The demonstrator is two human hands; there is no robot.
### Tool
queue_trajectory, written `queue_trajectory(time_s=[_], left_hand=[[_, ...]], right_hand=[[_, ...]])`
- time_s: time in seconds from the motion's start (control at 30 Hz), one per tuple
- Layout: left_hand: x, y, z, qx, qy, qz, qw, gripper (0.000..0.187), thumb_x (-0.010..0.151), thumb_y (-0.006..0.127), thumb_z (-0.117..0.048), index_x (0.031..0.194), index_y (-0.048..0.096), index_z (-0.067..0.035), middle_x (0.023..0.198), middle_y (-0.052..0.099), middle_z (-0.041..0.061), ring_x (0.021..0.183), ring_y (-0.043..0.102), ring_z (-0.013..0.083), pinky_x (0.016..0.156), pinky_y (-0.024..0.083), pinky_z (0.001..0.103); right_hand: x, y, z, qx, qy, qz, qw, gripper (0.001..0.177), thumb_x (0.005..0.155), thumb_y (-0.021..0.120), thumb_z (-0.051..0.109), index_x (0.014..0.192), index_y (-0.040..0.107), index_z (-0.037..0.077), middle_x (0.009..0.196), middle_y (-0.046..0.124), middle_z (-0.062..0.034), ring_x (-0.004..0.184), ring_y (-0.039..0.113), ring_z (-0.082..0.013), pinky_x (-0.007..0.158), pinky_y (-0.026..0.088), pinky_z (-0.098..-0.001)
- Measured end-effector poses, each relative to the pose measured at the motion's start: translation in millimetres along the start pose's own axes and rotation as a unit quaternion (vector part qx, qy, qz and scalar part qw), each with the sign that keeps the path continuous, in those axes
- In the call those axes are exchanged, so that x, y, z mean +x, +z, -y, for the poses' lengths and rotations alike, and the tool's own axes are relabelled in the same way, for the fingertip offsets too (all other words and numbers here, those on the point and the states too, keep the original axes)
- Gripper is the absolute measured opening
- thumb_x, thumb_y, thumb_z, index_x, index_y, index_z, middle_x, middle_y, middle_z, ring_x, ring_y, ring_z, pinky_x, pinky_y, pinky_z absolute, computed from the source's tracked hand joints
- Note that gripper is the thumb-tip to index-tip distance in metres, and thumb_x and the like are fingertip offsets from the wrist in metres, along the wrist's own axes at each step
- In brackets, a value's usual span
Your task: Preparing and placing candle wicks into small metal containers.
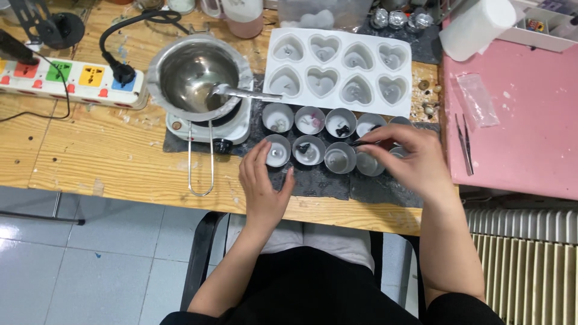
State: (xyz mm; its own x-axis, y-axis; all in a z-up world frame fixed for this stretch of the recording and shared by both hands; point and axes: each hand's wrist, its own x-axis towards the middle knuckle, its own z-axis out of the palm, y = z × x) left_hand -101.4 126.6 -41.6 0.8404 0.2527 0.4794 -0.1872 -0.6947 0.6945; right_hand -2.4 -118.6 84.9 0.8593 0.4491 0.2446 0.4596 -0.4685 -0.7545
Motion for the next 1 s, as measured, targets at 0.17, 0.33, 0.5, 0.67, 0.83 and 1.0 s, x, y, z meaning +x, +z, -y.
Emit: queue_trajectory(time_s=[0.17,0.33,0.5,0.67,0.83,1.0], left_hand=[[-1.4,-0.5,3.4,-0.013,-0.022,0.005,1.0,0.07,0.093,0.075,-0.019,0.151,0.04,-0.001,0.153,0.043,0.018,0.144,0.04,0.0372,0.12,0.03,0.051],[1.1,-3.8,5.2,-0.018,-0.03,-0.006,0.999,0.072,0.093,0.075,-0.021,0.151,0.039,0.0,0.155,0.041,0.02,0.144,0.039,0.0388,0.12,0.029,0.052],[1.9,-4.1,3.8,-0.031,-0.037,0.005,0.999,0.069,0.096,0.072,-0.018,0.153,0.038,0.001,0.155,0.042,0.02,0.143,0.041,0.039,0.119,0.032,0.05],[2.5,-3.2,6.4,-0.024,-0.036,0.004,0.999,0.067,0.096,0.07,-0.018,0.152,0.038,0.0,0.155,0.043,0.018,0.143,0.043,0.0375,0.119,0.033,0.05],[2.1,-3.8,7.0,-0.015,-0.031,0.007,0.999,0.066,0.097,0.069,-0.019,0.152,0.039,0.0,0.155,0.043,0.017,0.142,0.043,0.0365,0.119,0.032,0.05],[2.9,-4.4,5.2,-0.019,-0.03,0.002,0.999,0.066,0.097,0.069,-0.018,0.152,0.038,0.0,0.156,0.043,0.018,0.142,0.043,0.0371,0.119,0.033,0.05]], right_hand=[[22.1,36.5,7.0,0.041,0.003,0.063,0.997,0.015,0.087,0.08,0.007,0.101,0.075,0.002,0.097,0.078,-0.0051,0.086,0.075,-0.0116,0.077,0.06,-0.0271],[47.6,64.6,17.2,0.012,-0.017,0.11,0.994,0.015,0.088,0.079,0.01,0.102,0.078,0.004,0.094,0.08,-0.0058,0.079,0.075,-0.0129,0.072,0.058,-0.0275],[66.4,85.9,23.9,-0.038,-0.13,0.18,0.974,0.012,0.087,0.078,0.011,0.097,0.078,0.006,0.093,0.074,-0.0078,0.09,0.069,-0.0251,0.074,0.053,-0.0357],[70.7,104.1,19.7,-0.089,-0.066,0.218,0.97,0.013,0.086,0.078,0.015,0.095,0.079,0.007,0.087,0.064,-0.0103,0.084,0.065,-0.0277,0.071,0.051,-0.0396],[71.1,111.9,29.9,-0.196,-0.003,0.252,0.948,0.016,0.087,0.077,0.025,0.095,0.078,0.011,0.09,0.065,-0.0077,0.083,0.067,-0.0288,0.068,0.05,-0.0432],[63.0,108.8,38.7,-0.257,-0.047,0.176,0.949,0.018,0.084,0.075,0.019,0.101,0.078,0.014,0.091,0.062,-0.0077,0.088,0.066,-0.031,0.067,0.053,-0.0457]])
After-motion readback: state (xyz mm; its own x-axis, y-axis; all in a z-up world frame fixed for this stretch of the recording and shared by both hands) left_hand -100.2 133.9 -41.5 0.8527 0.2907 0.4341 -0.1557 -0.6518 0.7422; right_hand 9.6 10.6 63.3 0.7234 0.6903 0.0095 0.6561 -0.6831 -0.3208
